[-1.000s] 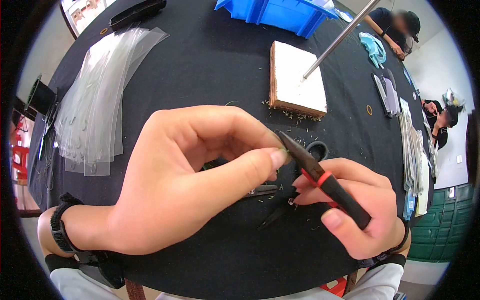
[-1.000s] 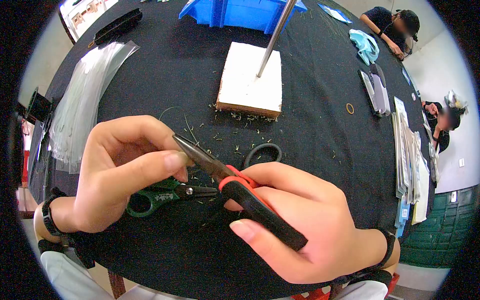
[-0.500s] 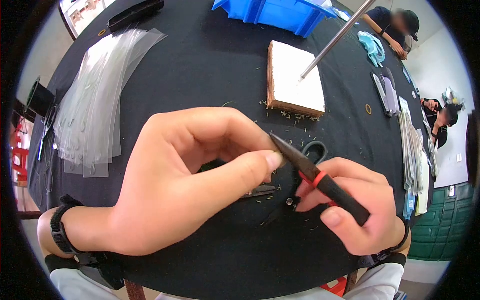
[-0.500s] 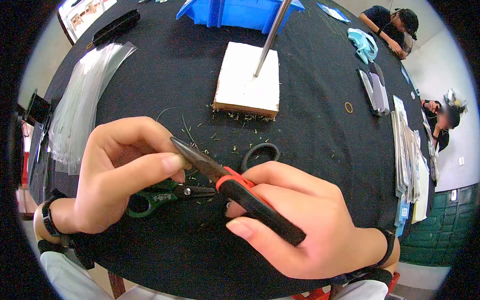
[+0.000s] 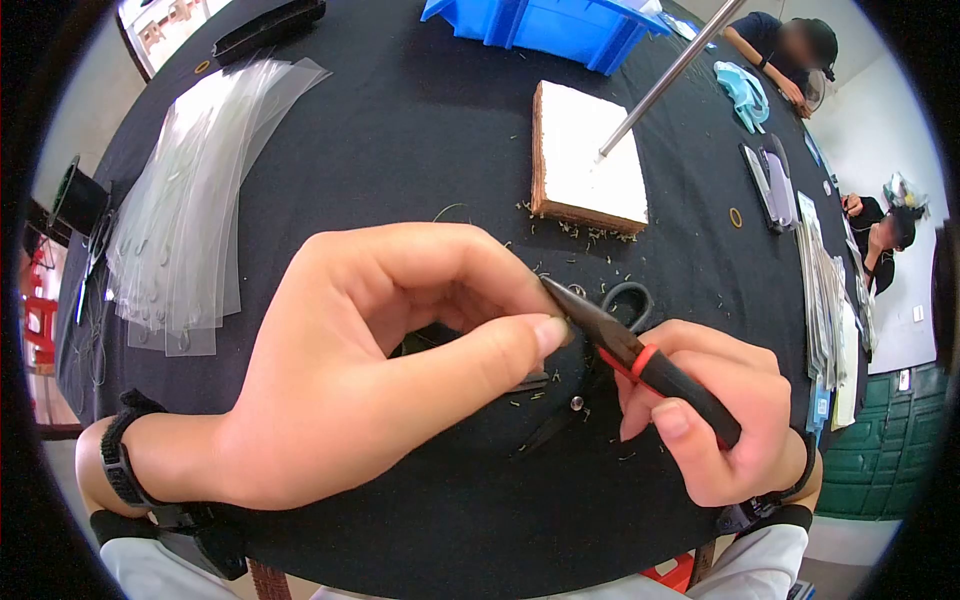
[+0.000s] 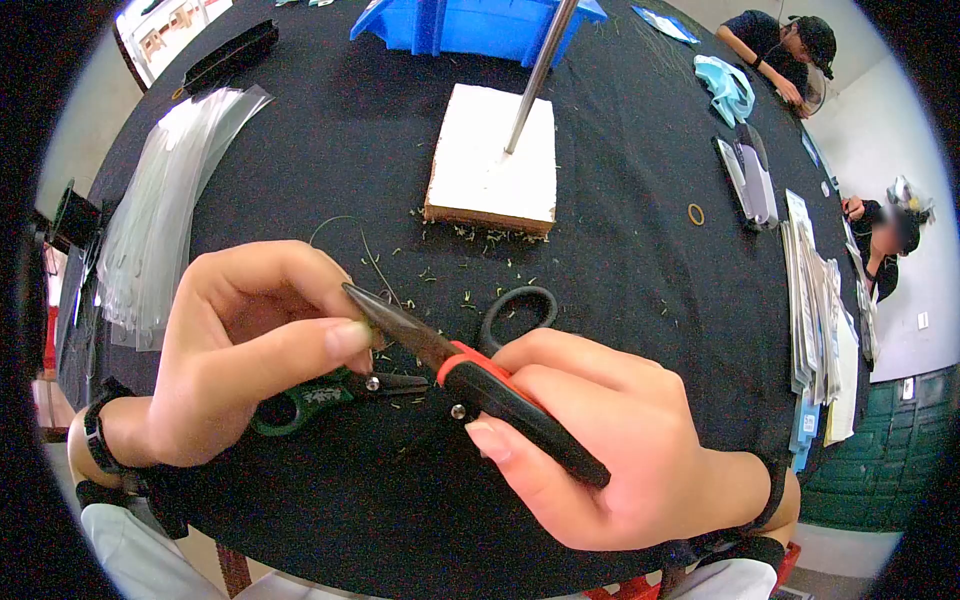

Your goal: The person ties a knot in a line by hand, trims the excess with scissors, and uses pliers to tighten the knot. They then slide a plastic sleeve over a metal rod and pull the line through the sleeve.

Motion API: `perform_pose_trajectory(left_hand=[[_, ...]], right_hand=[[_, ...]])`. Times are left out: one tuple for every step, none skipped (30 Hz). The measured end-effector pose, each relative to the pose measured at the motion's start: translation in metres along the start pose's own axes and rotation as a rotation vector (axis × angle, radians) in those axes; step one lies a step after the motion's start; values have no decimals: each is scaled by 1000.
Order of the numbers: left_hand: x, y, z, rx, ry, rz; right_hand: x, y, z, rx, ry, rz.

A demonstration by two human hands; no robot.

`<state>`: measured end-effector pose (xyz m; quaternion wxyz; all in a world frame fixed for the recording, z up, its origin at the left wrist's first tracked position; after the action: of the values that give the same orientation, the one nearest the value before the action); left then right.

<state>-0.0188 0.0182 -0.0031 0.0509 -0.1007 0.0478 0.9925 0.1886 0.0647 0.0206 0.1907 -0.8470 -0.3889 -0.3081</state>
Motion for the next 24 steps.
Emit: perform_pose_trajectory(left_hand=[[1,0,0,7,-6,-16],[0,0,0,-4,-10,-23],[0,0,0,-15,-13,-30],[-1,0,-1,-27,-18,-37],[0,-2,-3,-154,-131,-76],[2,-5,-6,-282,-244,-116],[1,-5,-5,-305,-279,-143],[1,-4,-3,-329,-312,-169],[1,-4,-2,-354,-345,-195],[2,-4,0,-362,-329,-230],[1,-4,0,-352,-256,-245],[1,-3,1,-341,-182,-261],[0,-3,2,-329,-109,-275],[0,-1,4,-282,-8,-277],[0,1,8,-253,59,-267],[-2,0,15,-214,69,-224],[-3,0,20,-189,81,-195],[-4,1,23,-178,68,-155],[-3,0,24,-159,96,-154],[-1,-1,26,-141,125,-153],[0,-2,27,-122,153,-151],[-5,-2,27,-136,167,-92],[-4,-2,27,-139,167,-61],[-4,-3,26,-142,167,-29]], right_hand=[[0,0,0,9,-9,10],[0,-1,0,18,-17,20],[1,-1,0,27,-26,30],[1,-1,0,37,-41,40],[2,-1,0,49,-57,51],[2,-2,0,60,-72,62],[2,-1,0,61,-67,77],[1,-1,0,62,-64,91],[2,-1,0,68,-56,106],[2,-1,1,74,-49,121],[2,-1,2,84,-36,136],[3,-2,4,94,-24,151],[4,-2,6,127,7,158],[5,-2,8,162,38,165],[5,-2,10,197,68,171],[5,-2,11,209,97,179],[3,-2,11,222,126,186],[2,-3,12,234,154,193],[1,-2,12,237,165,191],[0,-2,12,240,177,187],[-1,-1,12,243,189,184],[-1,-1,12,243,188,179],[-2,-1,13,250,190,173],[-2,0,13,257,193,167]])
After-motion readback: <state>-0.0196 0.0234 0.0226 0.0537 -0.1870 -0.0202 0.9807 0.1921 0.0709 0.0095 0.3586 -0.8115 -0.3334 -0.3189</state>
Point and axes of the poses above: each hand's wrist, its own y-axis away from the middle knuckle, its own x-axis out of the back of the hand, z = x × y, the point moved 1 cm from there along -y, towards the middle knuckle, and after that the axes turned 1 degree about y, right-handed, at the moved point
